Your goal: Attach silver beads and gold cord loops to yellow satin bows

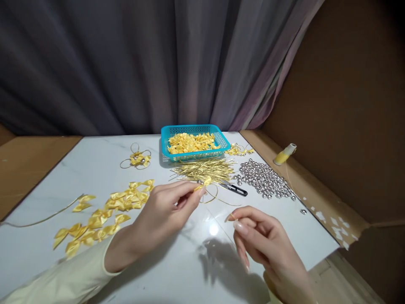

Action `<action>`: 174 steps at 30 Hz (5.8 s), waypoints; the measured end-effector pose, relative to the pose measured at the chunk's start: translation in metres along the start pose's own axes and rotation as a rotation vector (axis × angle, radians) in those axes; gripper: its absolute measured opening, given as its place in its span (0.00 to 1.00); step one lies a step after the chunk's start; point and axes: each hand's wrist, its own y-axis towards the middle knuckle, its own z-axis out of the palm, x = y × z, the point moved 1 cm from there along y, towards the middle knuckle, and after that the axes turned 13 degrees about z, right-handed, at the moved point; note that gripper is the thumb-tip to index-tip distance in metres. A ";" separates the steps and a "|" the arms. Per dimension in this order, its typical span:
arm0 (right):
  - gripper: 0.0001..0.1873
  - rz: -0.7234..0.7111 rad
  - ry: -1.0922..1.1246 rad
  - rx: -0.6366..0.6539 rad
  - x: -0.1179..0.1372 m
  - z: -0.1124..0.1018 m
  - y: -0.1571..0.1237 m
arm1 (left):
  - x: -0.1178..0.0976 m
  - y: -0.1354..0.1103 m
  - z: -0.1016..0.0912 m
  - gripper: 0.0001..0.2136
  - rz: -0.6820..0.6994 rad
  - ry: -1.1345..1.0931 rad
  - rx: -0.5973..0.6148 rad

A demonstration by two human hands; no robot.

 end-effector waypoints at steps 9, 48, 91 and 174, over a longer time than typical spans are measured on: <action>0.08 -0.598 -0.987 -0.064 0.046 0.014 -0.019 | 0.003 -0.010 0.008 0.09 0.115 0.008 0.187; 0.10 -0.908 -0.768 -0.528 0.014 -0.012 -0.021 | -0.010 -0.002 -0.003 0.04 0.162 -0.115 -0.006; 0.09 -1.046 -1.114 -0.425 0.014 -0.022 0.026 | -0.019 -0.008 0.007 0.08 0.594 -0.128 0.242; 0.10 -0.031 0.540 -0.004 -0.058 0.032 0.027 | -0.024 -0.011 0.019 0.11 -0.483 -0.864 0.120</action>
